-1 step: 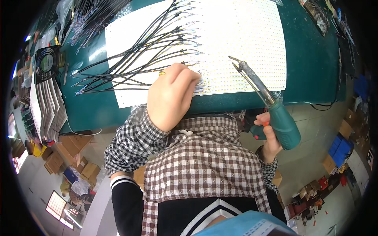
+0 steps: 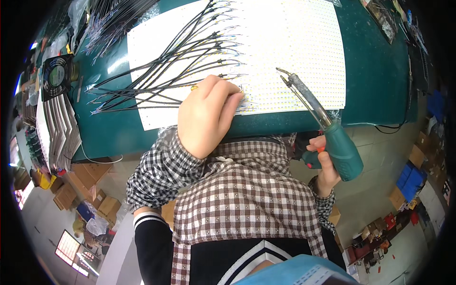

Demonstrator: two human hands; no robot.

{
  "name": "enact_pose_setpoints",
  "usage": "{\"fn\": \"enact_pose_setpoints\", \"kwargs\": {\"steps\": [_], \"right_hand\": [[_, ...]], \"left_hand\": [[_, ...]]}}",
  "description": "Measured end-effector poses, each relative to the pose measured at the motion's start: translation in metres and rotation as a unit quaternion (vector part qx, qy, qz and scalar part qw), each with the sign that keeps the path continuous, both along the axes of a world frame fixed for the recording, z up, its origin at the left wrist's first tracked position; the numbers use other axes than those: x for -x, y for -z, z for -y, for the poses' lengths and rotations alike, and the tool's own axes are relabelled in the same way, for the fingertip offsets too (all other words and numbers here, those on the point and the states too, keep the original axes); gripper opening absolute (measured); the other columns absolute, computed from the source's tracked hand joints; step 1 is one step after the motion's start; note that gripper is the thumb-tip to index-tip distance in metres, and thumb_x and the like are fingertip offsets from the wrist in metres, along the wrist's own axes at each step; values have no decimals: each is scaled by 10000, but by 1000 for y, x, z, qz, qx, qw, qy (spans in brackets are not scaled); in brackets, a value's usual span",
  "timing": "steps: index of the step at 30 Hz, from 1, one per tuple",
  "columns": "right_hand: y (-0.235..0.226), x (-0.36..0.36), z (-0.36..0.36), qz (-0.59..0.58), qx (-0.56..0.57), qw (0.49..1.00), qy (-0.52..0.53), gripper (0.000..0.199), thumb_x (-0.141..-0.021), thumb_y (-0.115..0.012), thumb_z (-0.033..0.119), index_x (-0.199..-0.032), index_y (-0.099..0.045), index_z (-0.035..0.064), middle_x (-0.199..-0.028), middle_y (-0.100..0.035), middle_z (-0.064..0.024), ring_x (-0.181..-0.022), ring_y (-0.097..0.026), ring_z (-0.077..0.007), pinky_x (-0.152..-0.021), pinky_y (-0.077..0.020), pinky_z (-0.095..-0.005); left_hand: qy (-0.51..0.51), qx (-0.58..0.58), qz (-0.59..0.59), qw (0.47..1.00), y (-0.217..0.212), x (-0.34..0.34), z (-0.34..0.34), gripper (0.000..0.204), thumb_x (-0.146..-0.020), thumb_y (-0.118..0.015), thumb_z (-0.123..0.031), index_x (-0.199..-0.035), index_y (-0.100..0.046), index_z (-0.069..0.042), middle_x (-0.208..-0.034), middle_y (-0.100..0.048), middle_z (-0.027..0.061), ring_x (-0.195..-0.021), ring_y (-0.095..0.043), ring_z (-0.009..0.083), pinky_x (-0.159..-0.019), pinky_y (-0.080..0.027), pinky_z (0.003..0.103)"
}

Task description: The person uses a soldering iron to attach black wires to a large white LED panel. They hold the wires with one hand and apply the soldering iron with the other, working systematically across the panel's surface.

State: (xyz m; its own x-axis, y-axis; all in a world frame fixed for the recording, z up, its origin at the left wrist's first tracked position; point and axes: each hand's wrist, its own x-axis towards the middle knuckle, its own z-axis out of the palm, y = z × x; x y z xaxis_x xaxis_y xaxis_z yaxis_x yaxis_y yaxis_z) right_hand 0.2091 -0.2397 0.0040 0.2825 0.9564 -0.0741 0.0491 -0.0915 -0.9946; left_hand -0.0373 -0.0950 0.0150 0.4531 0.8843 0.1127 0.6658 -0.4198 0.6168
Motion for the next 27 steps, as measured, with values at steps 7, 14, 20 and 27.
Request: {"fn": "enact_pose_setpoints", "kwargs": {"steps": [7, 14, 20, 27], "right_hand": [[1, 0, 5, -12, 1, 1000, 7, 382, -931, -655, 249, -1086, -624, -98, -984, -661, -217, -803, -672, -256, -710, -591, -358], [0, 1, 2, -16, -1, 1000, 0, 376, -929, -658, 246, -1080, -619, -96, -990, -658, -219, -807, -674, -257, -717, -594, -359], [0, 1, 3, -17, 2, 1000, 10, 352, -921, -658, 226, -1067, -628, -92, -982, -663, -220, -788, -677, -257, -709, -593, -354], [2, -1, 5, -11, -10, 1000, 3, 339, -916, -655, 206, -1070, -632, -95, -968, -669, -219, -769, -678, -255, -702, -592, -351]], "left_hand": [[-57, 15, -38, 998, 3, -11, 5, 77, -846, -710, -45, -862, -635, -31, -821, -624, 81, -687, -638, 222, -599, -511, 316], [-69, -79, 31, 994, 26, -13, 8, 139, -823, -689, 40, -911, -591, -5, -838, -614, 85, -676, -626, 191, -600, -520, 290], [-98, 93, 134, 982, 18, -9, 5, 118, -869, -678, 14, -958, -602, 11, -886, -626, 93, -738, -634, 165, -657, -518, 275], [-50, 81, -17, 995, 1, -7, -5, 124, -849, -688, 0, -953, -622, -4, -878, -626, 88, -719, -627, 178, -666, -517, 277]]}}
